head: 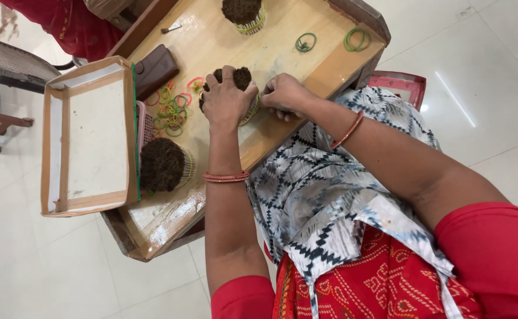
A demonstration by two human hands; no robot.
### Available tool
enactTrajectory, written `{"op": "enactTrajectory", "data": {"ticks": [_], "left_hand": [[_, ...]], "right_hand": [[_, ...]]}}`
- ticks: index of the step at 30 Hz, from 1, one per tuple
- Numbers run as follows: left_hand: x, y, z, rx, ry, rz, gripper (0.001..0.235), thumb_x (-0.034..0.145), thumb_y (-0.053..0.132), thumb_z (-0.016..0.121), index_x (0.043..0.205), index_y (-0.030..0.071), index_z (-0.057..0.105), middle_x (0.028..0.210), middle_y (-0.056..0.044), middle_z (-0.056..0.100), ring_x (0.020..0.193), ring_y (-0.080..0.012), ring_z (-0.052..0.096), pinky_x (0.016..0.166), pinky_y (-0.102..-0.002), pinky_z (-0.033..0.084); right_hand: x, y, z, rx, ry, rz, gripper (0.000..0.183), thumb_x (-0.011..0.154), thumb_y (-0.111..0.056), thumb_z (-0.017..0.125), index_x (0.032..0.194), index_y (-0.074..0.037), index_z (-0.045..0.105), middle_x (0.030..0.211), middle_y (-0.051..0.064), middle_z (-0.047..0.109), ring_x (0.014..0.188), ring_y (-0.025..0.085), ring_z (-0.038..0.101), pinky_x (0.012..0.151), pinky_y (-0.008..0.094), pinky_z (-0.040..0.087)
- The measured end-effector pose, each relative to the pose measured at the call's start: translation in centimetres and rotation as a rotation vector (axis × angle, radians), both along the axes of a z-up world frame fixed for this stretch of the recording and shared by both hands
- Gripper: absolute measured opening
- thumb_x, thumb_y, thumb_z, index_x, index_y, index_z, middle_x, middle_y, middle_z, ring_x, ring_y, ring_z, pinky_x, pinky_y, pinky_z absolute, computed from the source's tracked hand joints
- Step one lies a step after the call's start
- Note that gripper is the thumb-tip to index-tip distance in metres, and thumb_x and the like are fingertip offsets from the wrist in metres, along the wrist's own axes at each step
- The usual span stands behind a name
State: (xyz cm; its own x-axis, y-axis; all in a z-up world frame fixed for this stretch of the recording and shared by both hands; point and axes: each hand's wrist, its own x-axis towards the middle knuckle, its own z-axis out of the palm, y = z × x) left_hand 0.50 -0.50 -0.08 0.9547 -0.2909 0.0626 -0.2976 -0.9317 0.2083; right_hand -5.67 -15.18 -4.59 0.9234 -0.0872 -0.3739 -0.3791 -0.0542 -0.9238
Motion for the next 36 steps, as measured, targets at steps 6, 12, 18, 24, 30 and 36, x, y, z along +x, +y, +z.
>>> {"op": "enactTrajectory", "data": {"ticks": [6, 12, 18, 24, 30, 36], "left_hand": [[0.2, 0.0, -0.1, 0.022, 0.010, -0.006, 0.064, 0.081, 0.059, 0.069, 0.131, 0.022, 0.054, 0.132, -0.023, 0.051, 0.109, -0.0542, 0.059, 0.088, -0.060, 0.052], [-0.1, -0.2, 0.3, 0.020, 0.025, 0.002, 0.064, 0.081, 0.058, 0.068, 0.132, 0.022, 0.054, 0.132, -0.023, 0.051, 0.109, -0.0543, 0.059, 0.087, -0.060, 0.052], [-0.2, -0.5, 0.1, 0.013, -0.007, 0.025, 0.065, 0.081, 0.058, 0.069, 0.131, 0.021, 0.055, 0.130, -0.024, 0.052, 0.109, -0.0544, 0.060, 0.087, -0.060, 0.053], [0.1, -0.5, -0.7, 0.003, -0.016, 0.069, 0.069, 0.079, 0.059, 0.069, 0.134, 0.019, 0.053, 0.130, -0.023, 0.051, 0.111, -0.0531, 0.058, 0.087, -0.060, 0.052], [0.0, -0.5, -0.4, -0.016, 0.021, 0.091, 0.070, 0.081, 0.057, 0.066, 0.137, 0.018, 0.051, 0.131, -0.023, 0.049, 0.113, -0.0524, 0.057, 0.087, -0.059, 0.053], [0.1, -0.4, -0.6, -0.026, 0.019, 0.088, 0.070, 0.081, 0.058, 0.066, 0.136, 0.018, 0.051, 0.131, -0.022, 0.049, 0.114, -0.0516, 0.058, 0.088, -0.056, 0.054]], "right_hand": [[-1.1, -1.2, 0.0, 0.021, 0.027, 0.060, 0.011, 0.084, -0.012, 0.070, 0.082, -0.001, 0.070, 0.062, 0.004, 0.064, 0.042, 0.013, 0.058, 0.035, 0.031, 0.046], [-1.2, -0.9, 1.0, 0.017, 0.014, 0.054, 0.013, 0.087, -0.013, 0.072, 0.087, 0.000, 0.075, 0.063, 0.005, 0.067, 0.044, 0.013, 0.060, 0.037, 0.030, 0.048], [-1.9, 0.1, 1.9, -0.091, -0.031, 0.095, 0.015, 0.085, -0.014, 0.075, 0.080, 0.000, 0.076, 0.063, 0.005, 0.069, 0.046, 0.012, 0.062, 0.041, 0.030, 0.051], [-2.9, 1.9, 2.7, -0.220, -0.093, 0.044, 0.020, 0.085, -0.015, 0.075, 0.076, 0.003, 0.073, 0.063, 0.007, 0.071, 0.045, 0.016, 0.066, 0.042, 0.032, 0.055], [-2.7, 1.9, 3.0, -0.212, -0.040, 0.008, 0.017, 0.088, -0.015, 0.074, 0.082, 0.001, 0.074, 0.064, 0.006, 0.071, 0.044, 0.015, 0.064, 0.040, 0.032, 0.053], [-2.7, 2.2, 3.1, -0.232, -0.050, 0.024, 0.020, 0.089, -0.018, 0.077, 0.084, 0.001, 0.074, 0.064, 0.005, 0.070, 0.046, 0.013, 0.064, 0.040, 0.030, 0.052]]}}
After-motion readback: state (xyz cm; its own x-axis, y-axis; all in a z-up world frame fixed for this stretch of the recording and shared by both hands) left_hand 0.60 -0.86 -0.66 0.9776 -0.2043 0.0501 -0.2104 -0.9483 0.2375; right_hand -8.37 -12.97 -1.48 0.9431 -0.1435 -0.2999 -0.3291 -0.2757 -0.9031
